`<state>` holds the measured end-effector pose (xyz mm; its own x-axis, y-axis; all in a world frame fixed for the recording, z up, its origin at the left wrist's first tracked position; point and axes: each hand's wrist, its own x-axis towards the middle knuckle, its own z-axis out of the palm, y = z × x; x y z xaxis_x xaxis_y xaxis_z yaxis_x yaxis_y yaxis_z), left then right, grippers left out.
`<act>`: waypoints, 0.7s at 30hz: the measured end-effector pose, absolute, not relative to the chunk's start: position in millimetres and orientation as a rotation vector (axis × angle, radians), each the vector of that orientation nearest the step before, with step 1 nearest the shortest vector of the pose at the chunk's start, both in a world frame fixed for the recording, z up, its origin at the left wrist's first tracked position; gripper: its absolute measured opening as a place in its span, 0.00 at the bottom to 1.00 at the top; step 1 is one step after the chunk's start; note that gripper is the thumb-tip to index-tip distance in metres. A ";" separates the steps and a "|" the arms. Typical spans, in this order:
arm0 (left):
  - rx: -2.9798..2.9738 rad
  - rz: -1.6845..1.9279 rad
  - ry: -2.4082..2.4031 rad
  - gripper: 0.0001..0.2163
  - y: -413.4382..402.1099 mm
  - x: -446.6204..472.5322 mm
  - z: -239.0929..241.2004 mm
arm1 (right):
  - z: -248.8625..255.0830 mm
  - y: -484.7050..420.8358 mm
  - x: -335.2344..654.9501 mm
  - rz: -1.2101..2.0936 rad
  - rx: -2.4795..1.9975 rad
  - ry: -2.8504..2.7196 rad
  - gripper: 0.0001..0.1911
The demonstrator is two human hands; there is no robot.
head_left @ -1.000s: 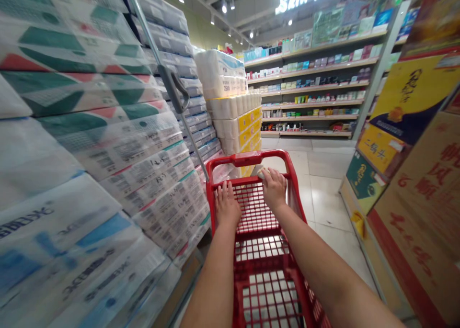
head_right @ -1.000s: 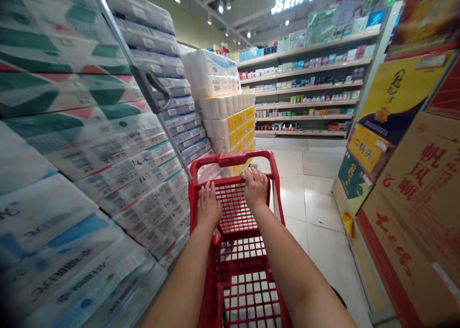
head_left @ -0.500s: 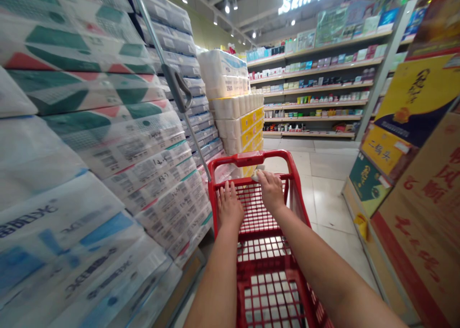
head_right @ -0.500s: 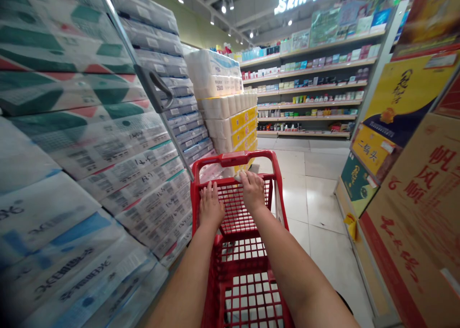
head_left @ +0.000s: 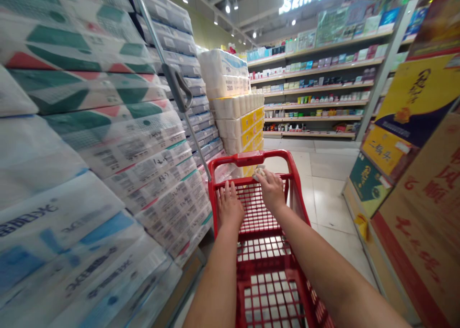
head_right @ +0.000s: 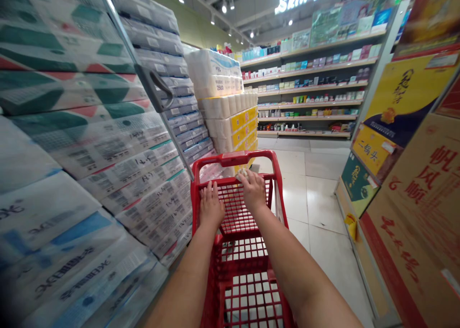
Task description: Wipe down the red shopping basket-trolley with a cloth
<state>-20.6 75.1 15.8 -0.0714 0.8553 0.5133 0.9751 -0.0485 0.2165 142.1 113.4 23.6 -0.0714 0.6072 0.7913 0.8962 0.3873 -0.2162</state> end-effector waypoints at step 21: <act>-1.986 -0.867 -1.955 0.34 77.2 -21.1 12.4 | 18.2 109.0 128.2 -0.429 -1.119 -2.004 0.28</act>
<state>-21.1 77.2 12.4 -0.0603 0.8348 0.5472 0.9661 -0.0891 0.2425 128.2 109.0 18.2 -0.3036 0.5634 0.7683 0.8287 0.5542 -0.0790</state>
